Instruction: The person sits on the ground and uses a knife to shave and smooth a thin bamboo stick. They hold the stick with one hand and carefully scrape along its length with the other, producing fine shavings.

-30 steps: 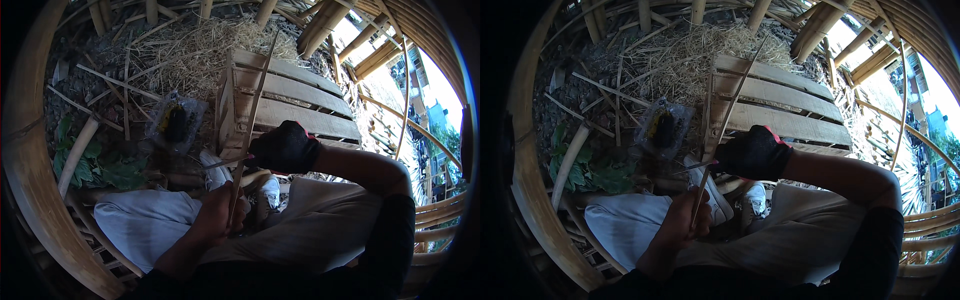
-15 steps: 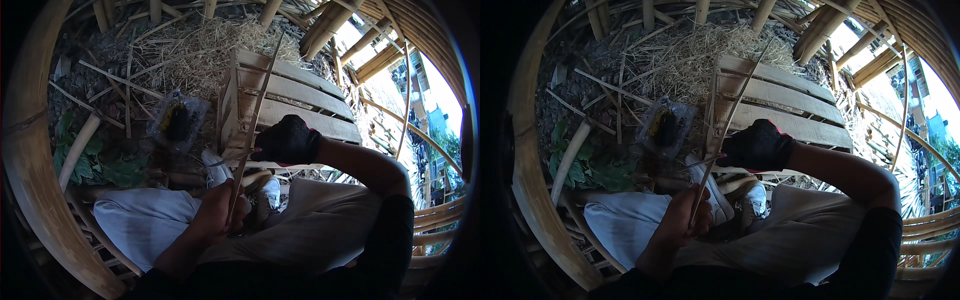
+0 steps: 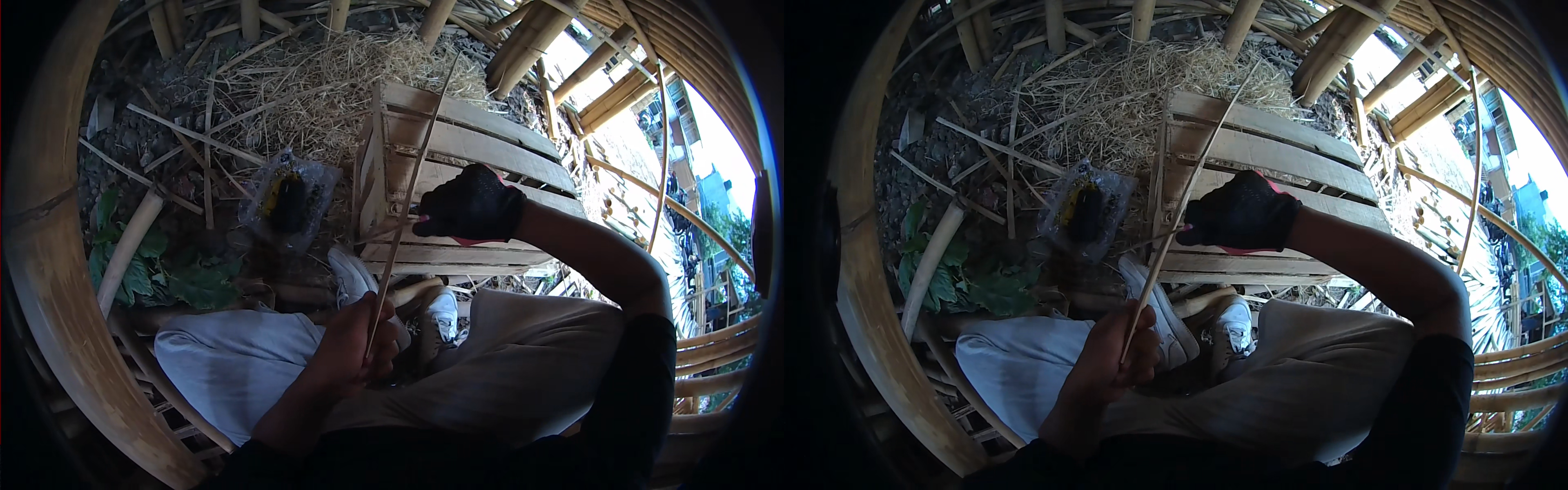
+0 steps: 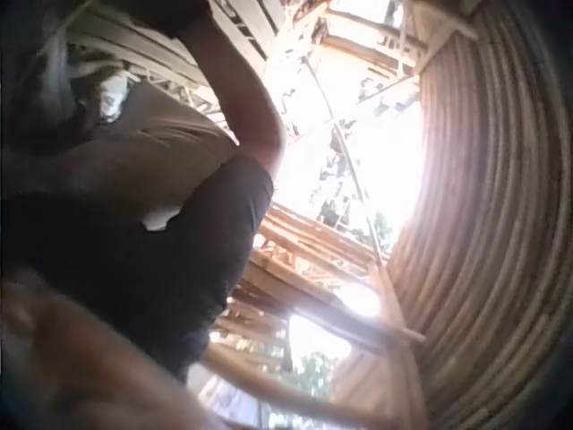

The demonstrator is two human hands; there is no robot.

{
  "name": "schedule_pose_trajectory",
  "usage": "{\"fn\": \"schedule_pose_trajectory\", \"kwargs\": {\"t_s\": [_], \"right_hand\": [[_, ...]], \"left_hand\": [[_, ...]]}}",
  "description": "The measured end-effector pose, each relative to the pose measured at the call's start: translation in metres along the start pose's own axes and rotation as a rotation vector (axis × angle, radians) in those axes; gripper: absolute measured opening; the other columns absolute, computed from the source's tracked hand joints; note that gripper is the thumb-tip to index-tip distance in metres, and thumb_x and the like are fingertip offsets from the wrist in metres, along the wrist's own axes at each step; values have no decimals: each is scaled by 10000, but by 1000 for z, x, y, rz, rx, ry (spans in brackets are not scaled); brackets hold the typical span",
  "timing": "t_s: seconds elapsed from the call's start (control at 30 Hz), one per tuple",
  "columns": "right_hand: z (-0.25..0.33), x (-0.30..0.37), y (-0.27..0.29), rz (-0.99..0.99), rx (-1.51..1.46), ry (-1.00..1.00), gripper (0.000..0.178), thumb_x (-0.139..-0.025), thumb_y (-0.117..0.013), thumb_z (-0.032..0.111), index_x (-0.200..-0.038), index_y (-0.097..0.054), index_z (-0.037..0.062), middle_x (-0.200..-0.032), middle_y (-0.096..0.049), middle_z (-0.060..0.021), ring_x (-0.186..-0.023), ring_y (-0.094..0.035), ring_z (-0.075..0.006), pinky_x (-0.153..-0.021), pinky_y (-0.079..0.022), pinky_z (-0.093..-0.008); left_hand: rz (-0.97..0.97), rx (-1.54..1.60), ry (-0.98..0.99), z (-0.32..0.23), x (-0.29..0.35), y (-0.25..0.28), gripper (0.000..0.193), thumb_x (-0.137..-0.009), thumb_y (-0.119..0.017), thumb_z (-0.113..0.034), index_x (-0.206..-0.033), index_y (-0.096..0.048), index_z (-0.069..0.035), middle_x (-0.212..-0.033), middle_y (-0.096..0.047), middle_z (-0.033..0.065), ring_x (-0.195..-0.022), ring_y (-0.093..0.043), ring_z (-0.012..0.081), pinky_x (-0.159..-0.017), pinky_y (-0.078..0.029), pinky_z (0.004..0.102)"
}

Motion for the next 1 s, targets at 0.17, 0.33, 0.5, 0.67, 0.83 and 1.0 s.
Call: {"fn": "schedule_pose_trajectory", "kwargs": {"t_s": [0.17,0.33,0.5,0.67,0.83,1.0], "right_hand": [[-86,3,-4,90,161,-241,410,-1015,-508,467,-849,-666,128,-768,-678,-43,-717,-676,-270,-620,-542,-372],[6,-10,-4,118,-1,-125,414,-1009,-480,516,-902,-665,162,-750,-668,-46,-697,-683,-263,-619,-535,-427],[-49,-1,-18,17,160,-42,220,-1001,-536,369,-947,-692,223,-758,-655,-37,-727,-682,-233,-581,-524,-386],[-63,3,-19,23,215,-114,228,-1005,-532,362,-975,-694,205,-807,-678,-27,-710,-686,-245,-579,-536,-376],[-14,0,-16,-15,-67,36,342,-986,-540,486,-924,-676,178,-733,-668,-42,-664,-684,-276,-576,-530,-400],[-88,2,-5,112,233,-258,397,-1026,-464,491,-910,-676,176,-759,-672,-52,-696,-676,-270,-578,-530,-403]], "left_hand": [[-18,-16,-24,-8,-2,-8,366,-1088,-358,-438,-844,-447,-180,-518,-317,-82,-348,-264,37,-324,-210,205],[133,78,-50,-8,-5,12,342,-1098,-333,-372,-845,-447,-172,-501,-334,-66,-333,-271,37,-315,-212,204],[92,97,-11,-5,2,1,321,-1097,-317,-351,-864,-447,-173,-497,-352,-59,-319,-276,41,-306,-206,206],[262,251,6,-13,-4,16,293,-1097,-286,-325,-907,-443,-166,-508,-357,-55,-321,-278,48,-306,-205,202],[187,173,6,-6,-4,11,306,-1099,-277,-326,-929,-462,-153,-509,-348,-59,-321,-271,49,-307,-203,201],[143,112,16,-6,-10,0,317,-1097,-297,-330,-913,-476,-145,-508,-339,-62,-330,-255,44,-312,-201,206]]}}
Point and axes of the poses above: each hand's wrist, its own x-axis away from the middle knuckle, its own y-axis out of the back of the hand, z = x × y, the point moved 2 cm from there along -x, towards the middle knuckle
